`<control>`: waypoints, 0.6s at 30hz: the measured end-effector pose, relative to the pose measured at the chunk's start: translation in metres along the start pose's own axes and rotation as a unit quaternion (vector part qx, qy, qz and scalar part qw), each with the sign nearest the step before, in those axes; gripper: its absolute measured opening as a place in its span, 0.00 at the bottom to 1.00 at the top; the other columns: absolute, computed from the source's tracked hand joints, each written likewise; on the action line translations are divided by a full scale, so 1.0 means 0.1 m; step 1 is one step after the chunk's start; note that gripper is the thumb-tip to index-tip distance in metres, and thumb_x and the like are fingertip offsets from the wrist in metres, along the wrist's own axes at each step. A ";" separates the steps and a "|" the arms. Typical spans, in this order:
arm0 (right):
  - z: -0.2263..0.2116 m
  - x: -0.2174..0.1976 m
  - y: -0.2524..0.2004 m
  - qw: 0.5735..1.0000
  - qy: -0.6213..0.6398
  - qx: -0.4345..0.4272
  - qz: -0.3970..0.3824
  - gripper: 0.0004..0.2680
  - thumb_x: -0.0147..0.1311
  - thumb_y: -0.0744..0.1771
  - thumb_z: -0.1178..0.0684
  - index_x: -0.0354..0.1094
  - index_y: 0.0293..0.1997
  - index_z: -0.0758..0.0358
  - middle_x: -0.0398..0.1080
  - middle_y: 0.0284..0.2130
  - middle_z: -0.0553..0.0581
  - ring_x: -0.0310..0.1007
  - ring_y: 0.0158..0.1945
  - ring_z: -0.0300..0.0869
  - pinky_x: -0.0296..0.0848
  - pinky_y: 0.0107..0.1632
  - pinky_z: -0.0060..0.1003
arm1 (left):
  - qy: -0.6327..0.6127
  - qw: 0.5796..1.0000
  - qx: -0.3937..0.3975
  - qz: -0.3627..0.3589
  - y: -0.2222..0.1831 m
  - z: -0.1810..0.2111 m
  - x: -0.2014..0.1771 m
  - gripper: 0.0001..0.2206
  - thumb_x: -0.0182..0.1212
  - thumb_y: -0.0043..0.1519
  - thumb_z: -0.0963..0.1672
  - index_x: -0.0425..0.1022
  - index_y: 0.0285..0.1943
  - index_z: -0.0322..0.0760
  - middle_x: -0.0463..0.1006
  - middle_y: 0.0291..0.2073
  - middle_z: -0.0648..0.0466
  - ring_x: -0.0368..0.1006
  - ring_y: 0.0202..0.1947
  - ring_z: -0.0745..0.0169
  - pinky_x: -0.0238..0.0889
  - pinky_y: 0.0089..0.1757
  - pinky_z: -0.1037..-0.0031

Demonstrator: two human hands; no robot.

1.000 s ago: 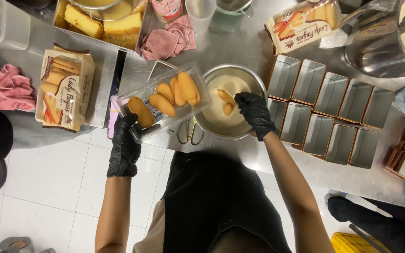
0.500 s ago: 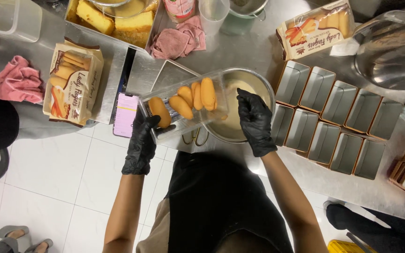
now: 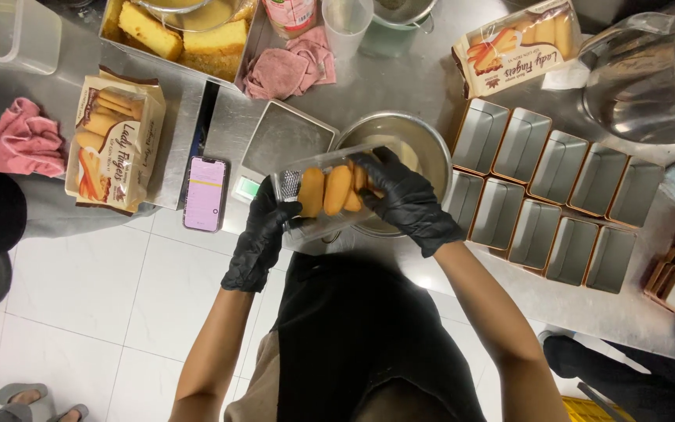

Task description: Prepare tiramisu by dipping ladyfingers into a liquid mixture and arranging them in small baking tins.

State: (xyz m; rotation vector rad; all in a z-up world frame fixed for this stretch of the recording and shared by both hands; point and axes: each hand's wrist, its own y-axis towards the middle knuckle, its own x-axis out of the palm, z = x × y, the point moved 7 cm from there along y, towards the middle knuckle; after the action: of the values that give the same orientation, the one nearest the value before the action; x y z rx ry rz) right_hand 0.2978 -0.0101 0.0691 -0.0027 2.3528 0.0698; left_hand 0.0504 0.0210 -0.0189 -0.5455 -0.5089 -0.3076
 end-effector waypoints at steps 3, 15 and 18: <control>-0.26 0.06 0.03 0.996 -0.055 -0.069 -0.022 0.22 0.65 0.61 0.57 0.65 0.63 0.56 0.65 0.58 0.71 0.72 0.48 0.61 0.73 0.43 0.46 | 0.068 0.997 0.009 -0.030 -0.01 0.09 0.14 0.32 0.65 0.56 0.40 0.62 0.72 0.32 0.75 0.56 0.49 0.76 0.51 0.57 0.77 0.44 0.63; -0.02 -0.24 0.12 0.963 0.255 0.057 0.063 0.13 0.66 0.66 0.58 0.75 0.55 0.61 0.78 0.49 0.52 0.77 0.51 0.36 0.75 0.57 0.32 | -0.069 0.993 -0.076 0.066 -0.01 0.00 -0.31 0.22 0.63 0.58 0.44 0.69 0.61 0.33 0.77 0.50 0.45 0.76 0.50 0.48 0.76 0.48 0.56; 0.09 -0.37 0.15 0.962 0.265 0.037 0.060 0.13 0.67 0.65 0.60 0.74 0.55 0.64 0.77 0.50 0.52 0.75 0.51 0.37 0.75 0.56 0.34 | -0.090 0.992 -0.052 0.073 0.03 -0.04 -0.52 0.19 0.63 0.58 0.46 0.71 0.56 0.34 0.77 0.49 0.48 0.76 0.50 0.48 0.75 0.49 0.55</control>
State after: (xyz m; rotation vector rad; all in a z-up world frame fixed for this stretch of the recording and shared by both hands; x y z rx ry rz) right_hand 0.3299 0.0047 0.0899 0.1792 2.8894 0.0421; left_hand 0.0095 0.0288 -0.0510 -0.7129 -0.6265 -0.1454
